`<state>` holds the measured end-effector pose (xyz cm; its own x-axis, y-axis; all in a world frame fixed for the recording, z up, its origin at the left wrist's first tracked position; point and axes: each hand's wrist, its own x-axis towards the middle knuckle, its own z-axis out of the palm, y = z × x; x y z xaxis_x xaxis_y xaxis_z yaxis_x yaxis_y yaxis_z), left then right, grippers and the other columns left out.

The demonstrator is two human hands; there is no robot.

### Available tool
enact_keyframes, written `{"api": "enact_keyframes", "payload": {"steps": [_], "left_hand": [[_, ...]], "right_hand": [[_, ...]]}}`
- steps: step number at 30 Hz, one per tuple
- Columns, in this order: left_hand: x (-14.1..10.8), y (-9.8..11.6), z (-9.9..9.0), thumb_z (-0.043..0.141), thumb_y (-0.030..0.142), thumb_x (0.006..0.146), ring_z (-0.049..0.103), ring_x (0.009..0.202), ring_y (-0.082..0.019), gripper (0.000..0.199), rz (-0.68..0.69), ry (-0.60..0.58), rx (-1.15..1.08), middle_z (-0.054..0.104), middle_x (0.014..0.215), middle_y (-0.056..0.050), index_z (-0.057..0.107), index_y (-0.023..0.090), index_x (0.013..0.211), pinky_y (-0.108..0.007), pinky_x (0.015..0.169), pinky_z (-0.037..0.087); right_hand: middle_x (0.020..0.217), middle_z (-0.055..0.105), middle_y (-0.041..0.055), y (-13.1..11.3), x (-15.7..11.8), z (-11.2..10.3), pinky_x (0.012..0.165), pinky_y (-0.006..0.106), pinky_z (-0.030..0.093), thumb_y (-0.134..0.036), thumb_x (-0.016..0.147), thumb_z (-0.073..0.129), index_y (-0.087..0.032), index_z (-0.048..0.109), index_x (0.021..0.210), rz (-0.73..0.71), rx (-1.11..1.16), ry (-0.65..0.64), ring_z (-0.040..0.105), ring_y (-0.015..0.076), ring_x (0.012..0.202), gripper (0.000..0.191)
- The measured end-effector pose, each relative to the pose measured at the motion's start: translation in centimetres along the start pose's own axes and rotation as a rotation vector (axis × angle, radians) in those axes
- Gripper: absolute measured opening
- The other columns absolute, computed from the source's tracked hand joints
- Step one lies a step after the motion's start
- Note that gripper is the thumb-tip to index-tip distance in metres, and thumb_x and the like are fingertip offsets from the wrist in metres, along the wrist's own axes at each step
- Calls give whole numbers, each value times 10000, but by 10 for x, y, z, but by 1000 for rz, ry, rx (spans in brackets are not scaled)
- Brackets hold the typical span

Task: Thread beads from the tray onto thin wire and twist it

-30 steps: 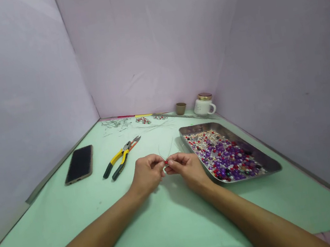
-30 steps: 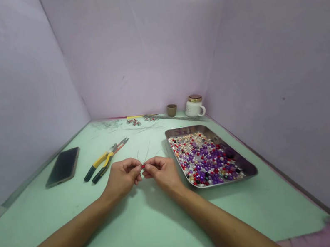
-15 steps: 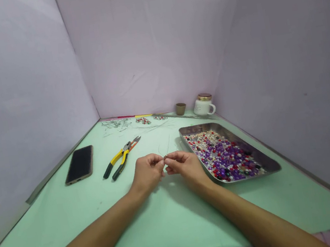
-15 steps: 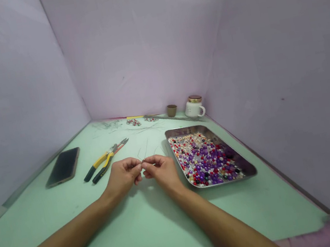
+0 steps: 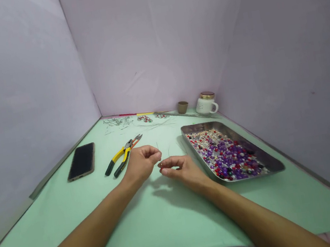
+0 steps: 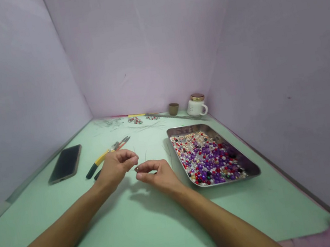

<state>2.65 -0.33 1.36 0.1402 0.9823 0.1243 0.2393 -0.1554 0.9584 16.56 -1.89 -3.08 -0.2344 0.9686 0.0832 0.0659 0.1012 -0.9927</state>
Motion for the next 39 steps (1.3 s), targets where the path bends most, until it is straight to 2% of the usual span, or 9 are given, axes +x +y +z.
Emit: {"api": "enact_keyframes", "payload": {"steps": [3,8,12,19,24,28,30,36,39], "left_hand": [[0,-2,1,560,187,593,459,502,-78,68,9,14,23,538,519,22,561,125,564,-205,511,367],[3,-12,2,537,191,621,463,513,-82,75,89,26,41,532,529,22,546,133,575,-205,512,369],[1,-16,4,518,188,645,438,500,-78,89,179,47,49,502,518,28,529,138,573,-203,493,356],[-8,-11,8,496,175,670,453,524,-84,103,285,179,41,507,546,19,513,143,573,-204,519,378],[-7,-9,5,463,189,693,428,465,-71,119,214,123,149,513,528,28,539,152,608,-189,464,353],[-6,-11,3,452,187,697,428,475,-74,129,269,127,243,519,532,28,536,157,605,-189,469,347],[-6,-12,4,452,194,699,434,481,-78,129,267,116,260,524,537,25,532,158,604,-191,467,347],[-6,-9,5,459,210,693,449,489,-83,134,249,101,281,538,545,25,546,157,605,-194,480,358],[-3,-6,-2,450,233,704,453,500,-88,166,255,29,368,553,553,22,574,162,621,-202,496,354]], "right_hand": [[764,661,40,0,0,2,687,279,413,-287,583,660,-159,665,716,6,-27,64,566,145,690,184],[636,631,11,5,2,2,530,236,390,-268,602,637,-155,661,691,25,20,73,487,91,517,145],[623,615,5,8,3,2,546,238,414,-252,589,645,-151,654,675,21,96,83,492,91,531,133],[669,615,17,1,1,4,590,273,462,-265,586,646,-150,650,684,23,186,127,529,115,606,151],[628,603,12,2,0,7,597,256,443,-268,603,641,-145,645,706,12,205,93,521,104,584,160],[649,618,20,1,-1,7,625,265,442,-300,590,660,-141,645,751,34,258,62,542,112,603,227],[669,630,24,0,-1,8,641,277,446,-310,585,666,-142,648,773,58,268,75,553,115,606,253],[601,620,23,4,1,9,632,273,435,-294,586,663,-126,648,664,54,221,129,545,113,583,186],[606,625,28,4,1,6,620,274,437,-310,585,659,-132,644,674,79,224,151,551,119,585,200]]}}
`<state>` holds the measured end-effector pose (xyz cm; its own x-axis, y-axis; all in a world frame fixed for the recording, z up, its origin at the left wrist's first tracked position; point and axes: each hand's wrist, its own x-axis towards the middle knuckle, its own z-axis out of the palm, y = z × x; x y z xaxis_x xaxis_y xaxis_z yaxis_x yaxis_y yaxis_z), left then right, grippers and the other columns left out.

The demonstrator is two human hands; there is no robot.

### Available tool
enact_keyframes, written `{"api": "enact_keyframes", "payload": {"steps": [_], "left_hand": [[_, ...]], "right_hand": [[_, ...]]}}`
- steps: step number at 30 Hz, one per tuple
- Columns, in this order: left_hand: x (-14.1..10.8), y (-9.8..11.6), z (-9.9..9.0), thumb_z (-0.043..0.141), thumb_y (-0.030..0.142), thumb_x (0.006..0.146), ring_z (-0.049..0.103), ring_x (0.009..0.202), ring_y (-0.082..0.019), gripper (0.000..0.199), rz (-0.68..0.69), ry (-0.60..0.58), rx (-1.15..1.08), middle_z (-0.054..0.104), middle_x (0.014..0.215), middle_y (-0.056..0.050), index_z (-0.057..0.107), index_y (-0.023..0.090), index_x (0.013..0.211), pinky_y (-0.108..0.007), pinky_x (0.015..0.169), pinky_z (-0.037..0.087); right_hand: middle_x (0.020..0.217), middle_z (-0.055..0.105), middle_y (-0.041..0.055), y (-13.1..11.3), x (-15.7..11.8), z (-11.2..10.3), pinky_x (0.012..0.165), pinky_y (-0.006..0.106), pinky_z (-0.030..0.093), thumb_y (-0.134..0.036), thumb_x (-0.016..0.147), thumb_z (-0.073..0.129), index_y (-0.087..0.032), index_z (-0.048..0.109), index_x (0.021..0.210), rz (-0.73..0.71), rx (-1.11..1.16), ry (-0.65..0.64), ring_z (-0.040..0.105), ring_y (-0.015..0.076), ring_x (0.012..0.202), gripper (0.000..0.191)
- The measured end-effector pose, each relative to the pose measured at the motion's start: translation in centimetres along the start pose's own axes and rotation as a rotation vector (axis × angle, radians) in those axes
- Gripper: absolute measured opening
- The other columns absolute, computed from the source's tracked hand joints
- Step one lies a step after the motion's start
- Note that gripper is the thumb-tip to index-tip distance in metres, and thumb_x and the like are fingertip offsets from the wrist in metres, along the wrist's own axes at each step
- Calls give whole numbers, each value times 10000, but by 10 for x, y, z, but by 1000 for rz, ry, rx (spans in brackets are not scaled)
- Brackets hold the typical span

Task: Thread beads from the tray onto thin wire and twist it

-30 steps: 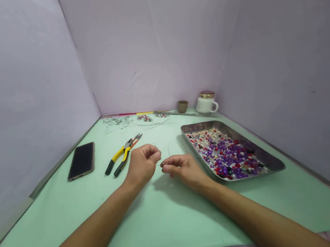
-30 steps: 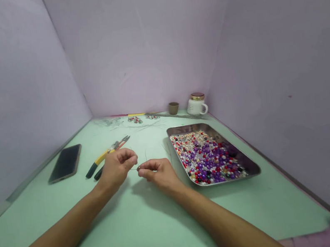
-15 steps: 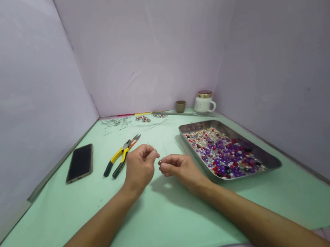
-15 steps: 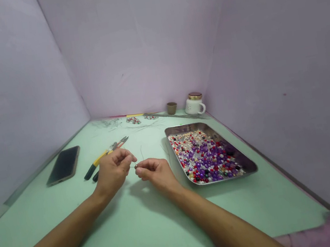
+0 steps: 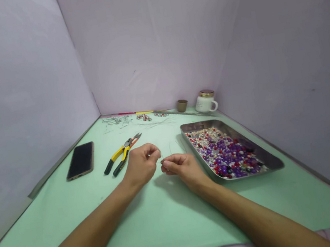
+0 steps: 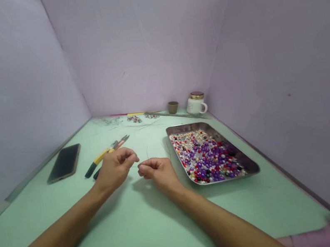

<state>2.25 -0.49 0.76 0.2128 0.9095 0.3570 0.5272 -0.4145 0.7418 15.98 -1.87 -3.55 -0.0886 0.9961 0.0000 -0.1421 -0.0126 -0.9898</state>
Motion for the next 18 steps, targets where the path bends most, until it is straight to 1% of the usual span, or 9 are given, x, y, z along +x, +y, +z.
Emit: {"api": "enact_keyframes", "payload": {"steps": [3,4,6,8,12,13,15,16,18], "left_hand": [[5,-5,-11,475,252,694,456,492,-95,162,52,-153,148,577,563,21,615,187,648,-219,510,347],[6,-7,-14,485,243,687,464,500,-99,150,87,-201,189,587,576,19,621,197,644,-223,510,341],[7,-11,-20,502,207,672,483,538,-108,130,176,-259,264,606,622,16,621,212,621,-232,526,333],[7,-12,-24,501,172,668,484,565,-115,136,267,-247,368,611,666,10,614,212,605,-245,537,323],[4,-7,-28,453,109,679,463,652,-151,182,485,-84,608,581,676,-25,596,184,595,-267,538,301],[3,-5,-28,448,96,676,455,674,-159,183,557,-60,638,576,679,-33,591,177,594,-278,553,302],[3,-3,-28,452,83,664,444,692,-165,173,670,-57,656,576,690,-43,589,166,598,-307,604,311],[4,-2,-27,456,82,660,444,696,-166,167,689,-68,652,578,693,-45,590,163,599,-324,632,314],[5,-2,-26,465,90,653,451,699,-168,158,638,-103,619,585,685,-41,593,165,597,-346,676,316]], "right_hand": [[589,617,25,-2,1,-3,606,268,440,-319,577,660,-132,636,659,11,4,20,545,115,572,205],[585,613,24,-3,1,-4,602,266,441,-318,576,660,-131,633,656,11,2,24,542,112,567,205],[577,603,21,-3,1,-5,592,262,439,-311,582,652,-127,630,652,5,-14,19,533,109,555,197],[563,592,18,-3,1,-4,572,255,433,-304,595,636,-128,628,640,-4,-55,5,518,105,536,183],[517,564,6,-1,0,-3,513,232,396,-284,613,603,-134,616,576,-33,-216,-11,476,98,496,155],[508,559,2,-1,-1,-3,499,227,383,-274,617,596,-137,613,563,-39,-257,-24,466,96,488,149],[509,559,-3,1,-3,-3,477,220,358,-254,627,578,-143,616,561,-61,-336,-72,452,94,479,135],[518,564,-5,2,-4,-3,472,218,348,-246,635,569,-147,622,574,-78,-377,-102,451,94,479,128],[541,580,-5,4,-7,-3,471,219,339,-235,652,550,-158,639,611,-129,-463,-152,457,100,489,124]]}}
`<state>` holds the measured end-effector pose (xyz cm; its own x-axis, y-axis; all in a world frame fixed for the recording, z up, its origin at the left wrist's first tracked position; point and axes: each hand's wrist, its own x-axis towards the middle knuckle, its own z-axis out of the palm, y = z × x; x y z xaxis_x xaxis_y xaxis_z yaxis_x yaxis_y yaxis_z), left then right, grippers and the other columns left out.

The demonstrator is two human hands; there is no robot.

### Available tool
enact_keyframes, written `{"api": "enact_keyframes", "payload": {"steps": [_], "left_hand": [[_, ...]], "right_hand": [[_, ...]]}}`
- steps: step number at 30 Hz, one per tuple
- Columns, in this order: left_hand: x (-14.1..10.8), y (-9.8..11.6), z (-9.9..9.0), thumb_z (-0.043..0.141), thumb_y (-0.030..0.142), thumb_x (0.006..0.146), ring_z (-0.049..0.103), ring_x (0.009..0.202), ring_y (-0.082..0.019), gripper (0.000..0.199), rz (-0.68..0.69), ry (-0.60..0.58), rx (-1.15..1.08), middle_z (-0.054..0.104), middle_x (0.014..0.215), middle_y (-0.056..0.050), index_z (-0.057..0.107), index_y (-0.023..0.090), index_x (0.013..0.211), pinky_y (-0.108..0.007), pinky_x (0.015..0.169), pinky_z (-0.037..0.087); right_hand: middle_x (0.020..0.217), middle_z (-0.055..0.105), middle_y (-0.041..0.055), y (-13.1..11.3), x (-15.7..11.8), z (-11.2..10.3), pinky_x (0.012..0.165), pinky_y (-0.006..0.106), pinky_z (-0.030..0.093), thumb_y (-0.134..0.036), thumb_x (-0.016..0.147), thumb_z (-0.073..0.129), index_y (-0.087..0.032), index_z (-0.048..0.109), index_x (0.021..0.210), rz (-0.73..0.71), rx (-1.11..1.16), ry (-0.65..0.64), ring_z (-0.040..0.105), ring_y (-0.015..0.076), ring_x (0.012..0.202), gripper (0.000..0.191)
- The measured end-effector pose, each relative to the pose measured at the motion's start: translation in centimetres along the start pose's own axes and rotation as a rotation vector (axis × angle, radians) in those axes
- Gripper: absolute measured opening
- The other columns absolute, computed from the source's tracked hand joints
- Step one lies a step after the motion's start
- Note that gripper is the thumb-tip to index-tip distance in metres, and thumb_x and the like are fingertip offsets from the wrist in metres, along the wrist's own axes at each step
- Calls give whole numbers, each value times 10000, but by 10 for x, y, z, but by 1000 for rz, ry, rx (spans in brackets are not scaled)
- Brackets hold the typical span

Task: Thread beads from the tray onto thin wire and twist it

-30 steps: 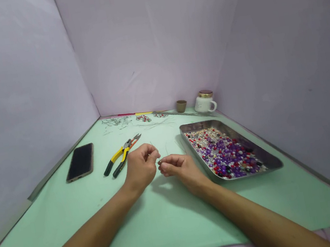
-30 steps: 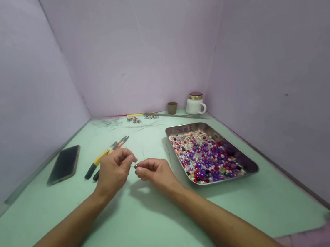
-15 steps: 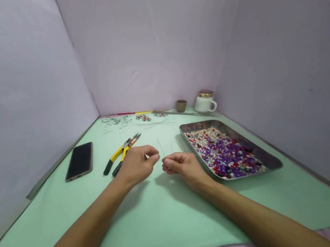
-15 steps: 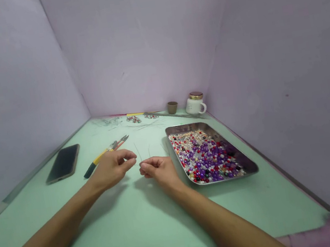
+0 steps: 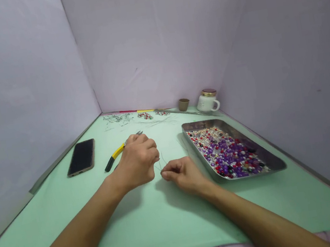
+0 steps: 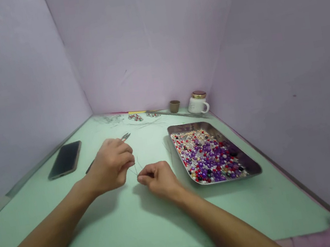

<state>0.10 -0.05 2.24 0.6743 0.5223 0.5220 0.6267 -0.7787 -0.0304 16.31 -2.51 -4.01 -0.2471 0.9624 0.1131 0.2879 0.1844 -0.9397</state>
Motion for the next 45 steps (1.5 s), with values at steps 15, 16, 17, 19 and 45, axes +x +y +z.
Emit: {"api": "enact_keyframes", "payload": {"steps": [15,16,17,19,45], "left_hand": [[1,-13,5,480,109,674,509,814,-168,163,-145,-108,-306,612,877,-29,618,191,700,-326,763,360],[1,-12,3,462,98,686,493,862,-174,203,-121,-27,-278,596,955,-36,619,194,772,-337,779,352],[1,-11,0,453,89,693,476,900,-180,241,-85,23,-252,577,1015,-41,614,198,837,-347,793,342],[0,-6,-2,464,92,691,453,926,-193,273,15,5,-194,574,1036,-36,609,213,889,-369,804,320],[4,12,9,432,62,632,433,663,-144,149,-315,52,-155,505,568,4,470,163,530,-364,776,331]], "right_hand": [[493,543,-17,6,1,7,422,208,284,-233,637,543,-158,649,615,47,-53,-108,388,82,438,132],[498,542,-15,7,2,7,425,209,287,-237,637,541,-158,642,608,63,-37,-80,392,84,443,131],[502,540,-14,8,3,6,428,210,290,-239,635,541,-158,633,599,70,-25,-61,394,85,448,128],[493,522,-17,10,4,5,427,210,280,-240,634,540,-157,617,578,67,-17,-50,378,82,444,127],[517,580,5,-5,7,1,516,242,414,-278,595,654,-125,600,613,67,527,253,503,94,482,162]]}}
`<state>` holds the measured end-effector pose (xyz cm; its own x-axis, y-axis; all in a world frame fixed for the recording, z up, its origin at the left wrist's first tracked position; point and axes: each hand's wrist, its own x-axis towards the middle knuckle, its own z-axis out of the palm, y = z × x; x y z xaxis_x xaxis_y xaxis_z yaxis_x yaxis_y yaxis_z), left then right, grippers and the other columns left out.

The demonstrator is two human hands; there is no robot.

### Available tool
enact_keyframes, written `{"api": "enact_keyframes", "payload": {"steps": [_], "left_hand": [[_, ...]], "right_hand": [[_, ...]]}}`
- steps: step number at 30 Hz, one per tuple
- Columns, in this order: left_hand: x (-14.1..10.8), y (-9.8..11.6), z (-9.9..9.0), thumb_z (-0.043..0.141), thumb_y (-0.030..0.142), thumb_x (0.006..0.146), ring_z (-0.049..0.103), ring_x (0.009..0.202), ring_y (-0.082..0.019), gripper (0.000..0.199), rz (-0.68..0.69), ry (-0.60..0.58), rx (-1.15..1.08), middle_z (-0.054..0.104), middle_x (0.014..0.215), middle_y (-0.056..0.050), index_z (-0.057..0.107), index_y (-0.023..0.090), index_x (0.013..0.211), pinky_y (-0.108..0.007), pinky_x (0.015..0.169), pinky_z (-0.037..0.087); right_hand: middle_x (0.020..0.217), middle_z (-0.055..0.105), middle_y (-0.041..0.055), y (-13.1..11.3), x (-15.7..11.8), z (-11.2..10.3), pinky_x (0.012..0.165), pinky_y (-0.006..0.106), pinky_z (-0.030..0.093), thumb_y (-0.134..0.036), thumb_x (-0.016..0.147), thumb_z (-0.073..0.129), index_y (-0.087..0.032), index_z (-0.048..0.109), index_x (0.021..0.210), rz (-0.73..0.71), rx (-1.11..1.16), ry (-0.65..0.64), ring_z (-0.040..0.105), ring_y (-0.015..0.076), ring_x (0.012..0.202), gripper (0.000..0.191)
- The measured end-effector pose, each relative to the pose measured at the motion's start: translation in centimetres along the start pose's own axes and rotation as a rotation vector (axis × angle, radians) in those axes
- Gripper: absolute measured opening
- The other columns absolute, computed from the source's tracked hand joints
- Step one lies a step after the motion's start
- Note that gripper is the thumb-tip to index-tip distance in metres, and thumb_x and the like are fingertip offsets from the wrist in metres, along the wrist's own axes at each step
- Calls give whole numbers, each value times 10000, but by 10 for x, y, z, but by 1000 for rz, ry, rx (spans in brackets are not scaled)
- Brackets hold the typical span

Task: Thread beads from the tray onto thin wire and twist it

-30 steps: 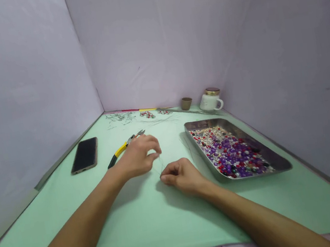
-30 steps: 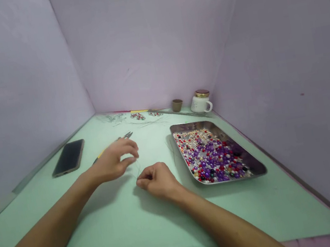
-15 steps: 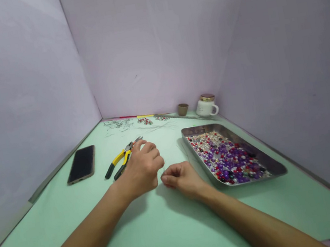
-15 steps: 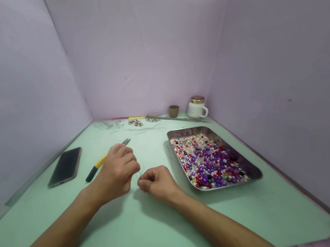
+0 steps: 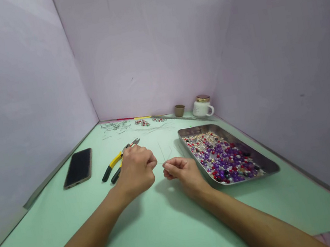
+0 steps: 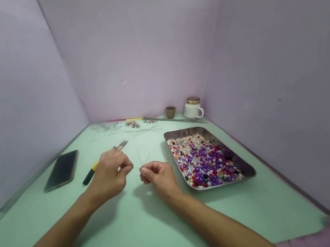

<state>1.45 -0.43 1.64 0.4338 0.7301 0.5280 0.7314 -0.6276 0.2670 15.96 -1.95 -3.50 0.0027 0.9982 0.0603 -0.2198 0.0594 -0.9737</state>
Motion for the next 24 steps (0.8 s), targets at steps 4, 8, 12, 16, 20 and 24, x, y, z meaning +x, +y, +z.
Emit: {"api": "enact_keyframes", "payload": {"steps": [4,8,12,16,20,24], "left_hand": [[4,-7,0,450,132,652,467,619,-125,118,-165,-187,-238,528,564,21,490,162,544,-298,684,379],[4,-8,2,463,172,653,473,565,-110,111,-223,-295,-416,514,545,24,502,153,551,-240,562,384],[1,-5,9,479,139,633,501,643,-128,96,-176,-238,-363,549,594,8,529,157,554,-248,598,391],[1,-11,11,493,164,667,533,747,-155,103,-151,-111,-323,612,710,-11,595,175,667,-294,705,409],[3,-16,2,486,174,707,517,876,-172,198,-166,276,-239,605,889,-37,600,190,869,-342,795,403],[3,-11,-4,514,158,698,502,883,-175,120,-4,378,-201,599,822,-45,627,180,730,-335,812,404]], "right_hand": [[516,589,1,-2,-4,0,504,222,408,-288,597,666,-132,606,622,6,95,-91,513,88,481,170],[509,590,0,-3,-6,-2,479,207,392,-300,611,663,-128,615,632,70,152,-298,510,79,456,180],[515,591,5,0,-4,-5,478,210,388,-290,612,662,-124,617,623,157,126,-487,518,84,460,172],[503,580,-3,0,1,-7,494,217,389,-280,588,668,-127,609,590,107,9,-367,501,82,467,164],[485,559,-12,-4,3,-5,498,224,382,-251,580,652,-128,607,574,60,-175,-193,475,80,462,131],[492,553,-15,-5,1,-4,498,220,375,-230,596,630,-135,606,568,49,-222,-227,464,78,470,102]]}}
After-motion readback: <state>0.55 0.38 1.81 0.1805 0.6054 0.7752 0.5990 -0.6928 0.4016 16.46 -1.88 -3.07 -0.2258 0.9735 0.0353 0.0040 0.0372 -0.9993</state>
